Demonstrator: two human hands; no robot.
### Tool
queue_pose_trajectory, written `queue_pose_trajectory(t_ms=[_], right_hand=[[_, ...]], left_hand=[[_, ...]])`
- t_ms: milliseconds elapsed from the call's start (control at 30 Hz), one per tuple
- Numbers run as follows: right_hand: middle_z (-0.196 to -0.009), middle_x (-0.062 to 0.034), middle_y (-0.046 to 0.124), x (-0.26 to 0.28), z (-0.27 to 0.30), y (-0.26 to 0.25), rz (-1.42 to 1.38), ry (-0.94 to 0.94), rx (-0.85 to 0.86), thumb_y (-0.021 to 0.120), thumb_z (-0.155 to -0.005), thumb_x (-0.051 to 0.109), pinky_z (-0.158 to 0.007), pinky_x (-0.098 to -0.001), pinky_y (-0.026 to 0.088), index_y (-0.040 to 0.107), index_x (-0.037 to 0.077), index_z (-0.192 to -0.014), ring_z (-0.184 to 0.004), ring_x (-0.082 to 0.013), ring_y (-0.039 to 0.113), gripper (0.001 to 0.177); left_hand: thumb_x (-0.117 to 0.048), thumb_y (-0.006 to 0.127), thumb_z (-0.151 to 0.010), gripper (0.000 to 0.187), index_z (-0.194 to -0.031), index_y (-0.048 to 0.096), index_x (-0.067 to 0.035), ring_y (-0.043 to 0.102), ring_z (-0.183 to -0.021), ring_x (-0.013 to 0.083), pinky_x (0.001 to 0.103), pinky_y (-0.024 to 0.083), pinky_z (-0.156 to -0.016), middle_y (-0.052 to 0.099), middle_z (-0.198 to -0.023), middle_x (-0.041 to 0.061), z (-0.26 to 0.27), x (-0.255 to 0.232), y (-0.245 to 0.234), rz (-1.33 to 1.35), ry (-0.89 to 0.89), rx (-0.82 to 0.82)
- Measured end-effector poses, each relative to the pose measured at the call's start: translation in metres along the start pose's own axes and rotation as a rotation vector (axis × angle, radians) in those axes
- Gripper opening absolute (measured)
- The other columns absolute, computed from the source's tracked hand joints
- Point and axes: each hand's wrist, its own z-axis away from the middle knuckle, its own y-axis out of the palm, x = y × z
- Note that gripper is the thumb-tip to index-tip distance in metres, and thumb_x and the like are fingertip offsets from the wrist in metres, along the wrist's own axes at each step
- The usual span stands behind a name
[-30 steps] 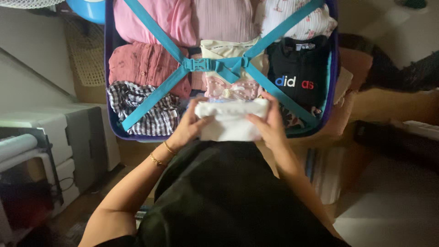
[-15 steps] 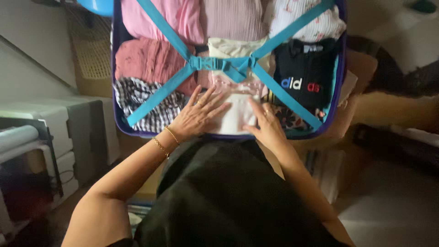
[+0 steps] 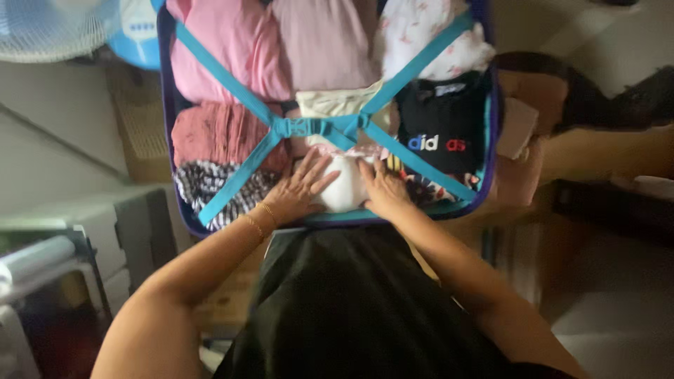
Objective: The person packs a suitcase by folding and arranging various clothing items, including shirts and shorts, into the compartments and securing them with the internal straps.
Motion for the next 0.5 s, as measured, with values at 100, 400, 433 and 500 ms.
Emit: queue_pose_trajectory(t_ms=[100,400,433,500], right_hand=[[-0.140,-0.0358,0.039,0.001,0.007,-0.007,0.063,-0.104,-0.088,0.095,-0.057,0.032,-0.098,-0.0582,0.047,0.013,0.012,-0.154,-0.119,-0.0513,0.054,0.129],[-0.131,-0.0196,0.052,0.017,0.075,-0.050,-0.139,-0.129,-0.411,0.088,-0.070,0.019,-0.102,-0.0516,0.042,0.055,0.008,-0.140,-0.120,-0.0401,0.053,0.079],[-0.131,-0.0196,0.052,0.024,0.071,-0.049,-0.143,-0.116,-0.412,0.088,-0.070,0.019,-0.102,-0.0516,0.042,0.055,0.008,-0.140,-0.120,-0.0401,0.053,0.079],[-0.134,-0.0205,0.052,0.033,0.057,-0.045,-0.062,-0.172,-0.448,0.089,-0.066,0.020,-0.111,-0.0506,0.040,0.060,0.005,-0.115,-0.127,-0.0372,0.050,0.059]], left_hand=[[-0.059,0.070,-0.080,0.103,-0.164,0.026,-0.018,0.016,-0.157,0.0430,0.065,0.028,-0.117,0.021,-0.170,0.016,0.000,-0.005,-0.016,0.043,0.016,-0.026],[-0.069,0.061,-0.086,0.082,-0.147,0.044,-0.016,0.016,-0.156,0.0426,0.067,0.010,-0.122,0.027,-0.166,0.019,-0.024,-0.034,-0.062,0.105,-0.053,0.026],[-0.067,0.062,-0.086,0.083,-0.150,0.043,-0.018,0.016,-0.154,0.0432,0.067,0.009,-0.122,0.028,-0.165,0.019,-0.032,-0.039,-0.062,0.049,-0.072,0.071],[-0.066,0.062,-0.088,0.085,-0.155,0.041,-0.018,0.016,-0.155,0.0440,0.067,0.009,-0.123,0.027,-0.166,0.019,-0.046,-0.044,-0.059,0.060,-0.046,0.000]])
